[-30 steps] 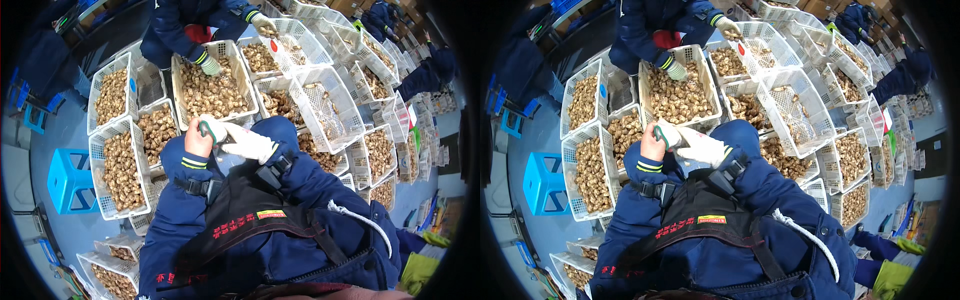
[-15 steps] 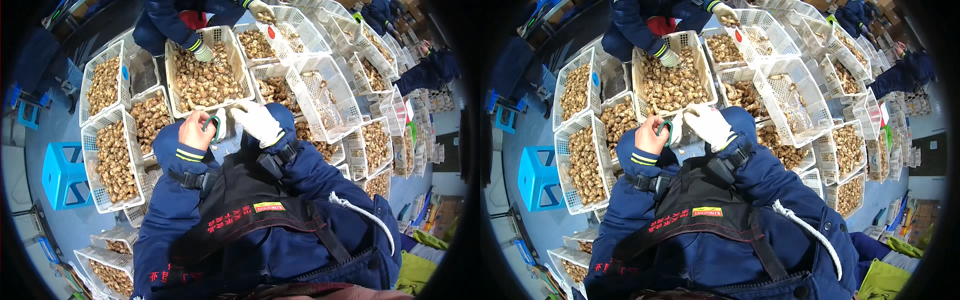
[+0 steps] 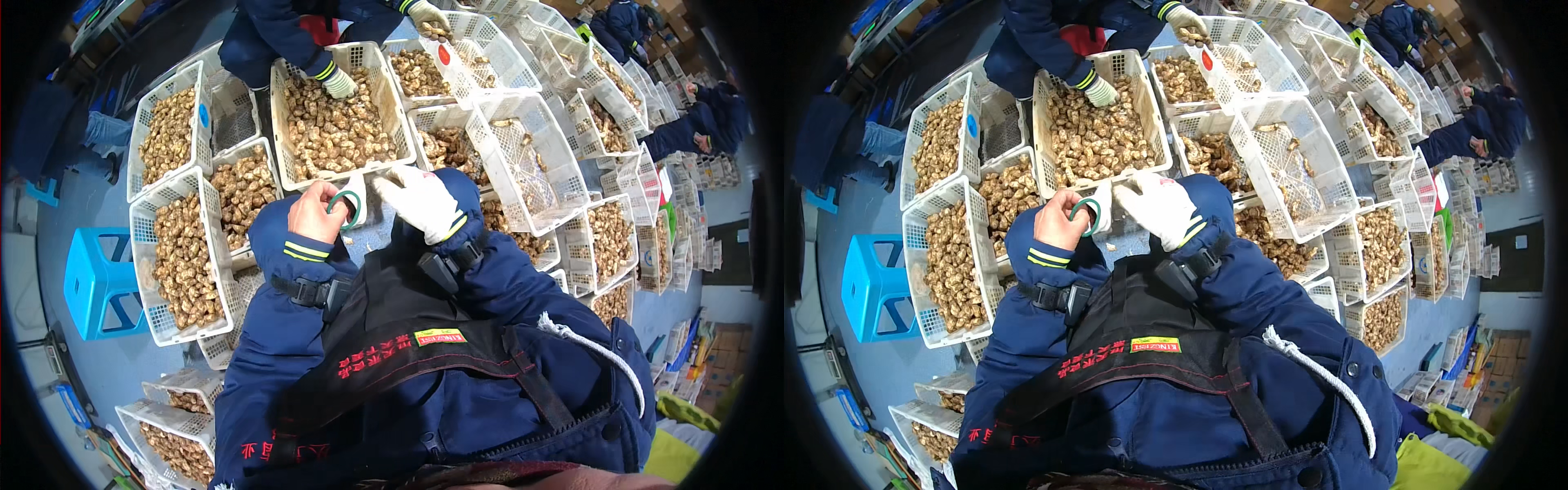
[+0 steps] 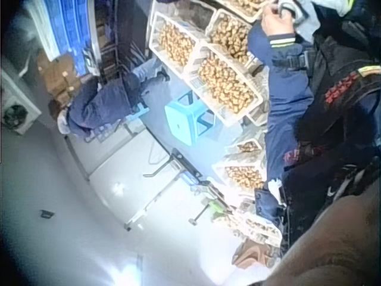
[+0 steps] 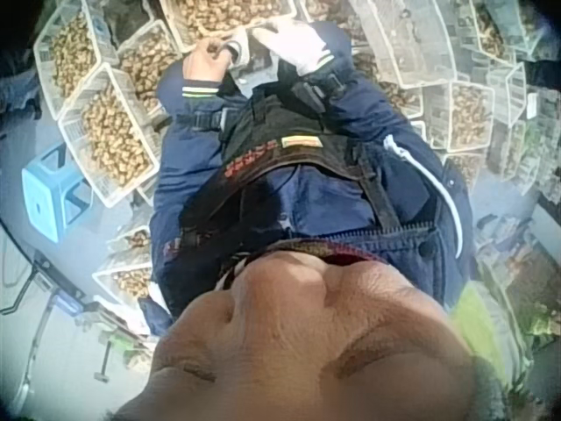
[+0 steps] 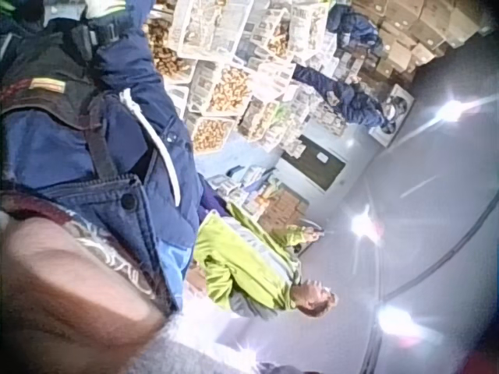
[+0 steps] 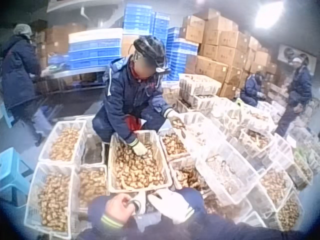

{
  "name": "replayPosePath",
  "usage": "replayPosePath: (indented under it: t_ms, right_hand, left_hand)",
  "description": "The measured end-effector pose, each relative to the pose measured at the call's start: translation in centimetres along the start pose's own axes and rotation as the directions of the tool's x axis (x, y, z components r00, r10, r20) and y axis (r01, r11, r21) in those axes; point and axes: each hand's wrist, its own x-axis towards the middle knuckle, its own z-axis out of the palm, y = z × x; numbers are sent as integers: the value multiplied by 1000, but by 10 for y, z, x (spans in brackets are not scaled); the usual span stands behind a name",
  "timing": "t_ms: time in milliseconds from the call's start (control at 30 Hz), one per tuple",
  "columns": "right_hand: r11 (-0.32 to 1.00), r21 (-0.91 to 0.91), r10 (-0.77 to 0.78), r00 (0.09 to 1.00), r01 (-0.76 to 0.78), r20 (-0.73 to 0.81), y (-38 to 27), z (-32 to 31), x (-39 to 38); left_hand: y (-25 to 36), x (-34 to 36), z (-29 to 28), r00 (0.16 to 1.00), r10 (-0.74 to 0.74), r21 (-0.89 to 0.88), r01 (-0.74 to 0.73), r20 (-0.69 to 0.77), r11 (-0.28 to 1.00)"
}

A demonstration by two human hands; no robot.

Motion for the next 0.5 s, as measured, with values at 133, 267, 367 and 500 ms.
replayPosePath:
  t_ms: [133, 267, 367, 500]
  right_hand:
    - [985, 33, 147, 926, -169, 348, -34, -17, 6]
    - [903, -210, -318, 912, 375, 261, 3, 10, -1]
    - [998, -14, 61, 978, -60, 197, 1, 11, -2]
    - [992, -95, 92, 987, -79, 135, 0, 13, -1]
  left_hand:
    - [0, 0, 7, 999, -32, -31, 33, 20, 999]
    - [-2, -1, 8, 997, 18, -30, -16, 72, 999]
    - [-1, -3, 7, 997, -3, 5, 2, 82, 1000]
    - [-6, -3, 10, 992, -61, -137, 75, 107, 988]
